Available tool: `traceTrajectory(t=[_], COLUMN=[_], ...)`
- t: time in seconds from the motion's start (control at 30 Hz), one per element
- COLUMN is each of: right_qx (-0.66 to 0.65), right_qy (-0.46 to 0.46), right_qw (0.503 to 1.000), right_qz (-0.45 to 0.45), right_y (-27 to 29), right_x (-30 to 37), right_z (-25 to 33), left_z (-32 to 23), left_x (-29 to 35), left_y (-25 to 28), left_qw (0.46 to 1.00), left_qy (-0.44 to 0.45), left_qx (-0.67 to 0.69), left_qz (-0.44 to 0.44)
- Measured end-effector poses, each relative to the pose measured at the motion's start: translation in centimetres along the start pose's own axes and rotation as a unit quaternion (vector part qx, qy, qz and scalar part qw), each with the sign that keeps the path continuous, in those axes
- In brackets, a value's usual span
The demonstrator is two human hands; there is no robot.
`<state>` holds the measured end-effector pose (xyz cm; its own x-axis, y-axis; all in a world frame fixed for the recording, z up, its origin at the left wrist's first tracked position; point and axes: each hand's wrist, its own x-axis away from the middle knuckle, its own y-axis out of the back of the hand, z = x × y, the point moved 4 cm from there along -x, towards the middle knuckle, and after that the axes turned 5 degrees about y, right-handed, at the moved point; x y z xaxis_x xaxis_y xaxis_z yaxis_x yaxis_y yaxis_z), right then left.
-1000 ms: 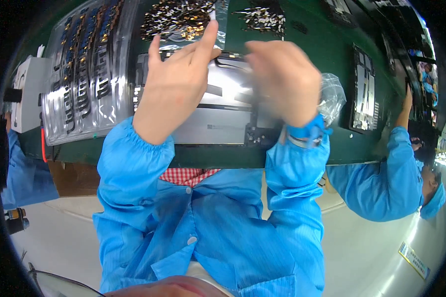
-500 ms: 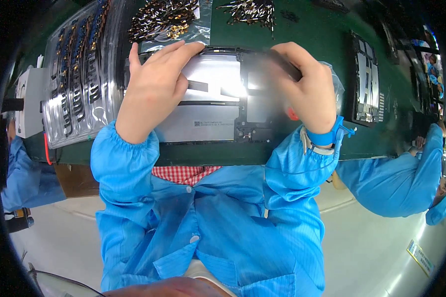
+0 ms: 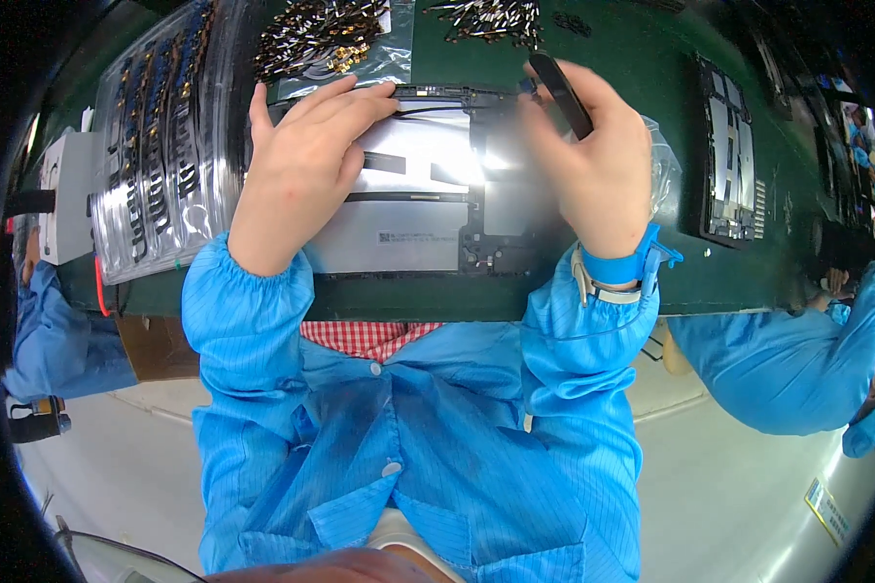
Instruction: Assembling electronic components by attaching flexible ribbon cables to a device housing.
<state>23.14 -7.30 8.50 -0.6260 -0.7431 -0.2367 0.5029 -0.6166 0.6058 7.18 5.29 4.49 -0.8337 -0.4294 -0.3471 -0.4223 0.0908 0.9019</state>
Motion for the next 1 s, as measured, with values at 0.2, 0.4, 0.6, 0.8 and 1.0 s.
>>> traceTrajectory(t=[0.2, 0.4, 0.6, 0.8, 1.0], right_qx=[0.041, 0.078, 0.107, 0.177, 0.214], right_qy=[0.009, 0.024, -0.001, -0.041, -0.023], right_qw=[0.998, 0.997, 0.993, 0.982, 0.976], right_qz=[0.05, 0.014, 0.042, 0.059, 0.039], right_y=[-0.9, -0.9, -1.0, -1.2, -1.8], right_x=[0.0, 0.1, 0.0, 0.0, 0.1], right_z=[-1.3, -1.7, -1.9, -2.2, -2.5], left_z=[0.2, 0.2, 0.2, -0.5, -1.4], left_x=[0.1, 0.1, 0.1, 0.0, 0.1], left_y=[-0.2, -0.4, -0.5, -0.4, -0.2], left_qw=[1.0, 1.0, 1.0, 0.997, 0.984], left_qy=[-0.003, -0.008, -0.011, -0.035, -0.055], left_qx=[-0.012, -0.007, -0.008, -0.068, -0.17], left_qz=[0.007, 0.006, 0.004, -0.01, 0.013])
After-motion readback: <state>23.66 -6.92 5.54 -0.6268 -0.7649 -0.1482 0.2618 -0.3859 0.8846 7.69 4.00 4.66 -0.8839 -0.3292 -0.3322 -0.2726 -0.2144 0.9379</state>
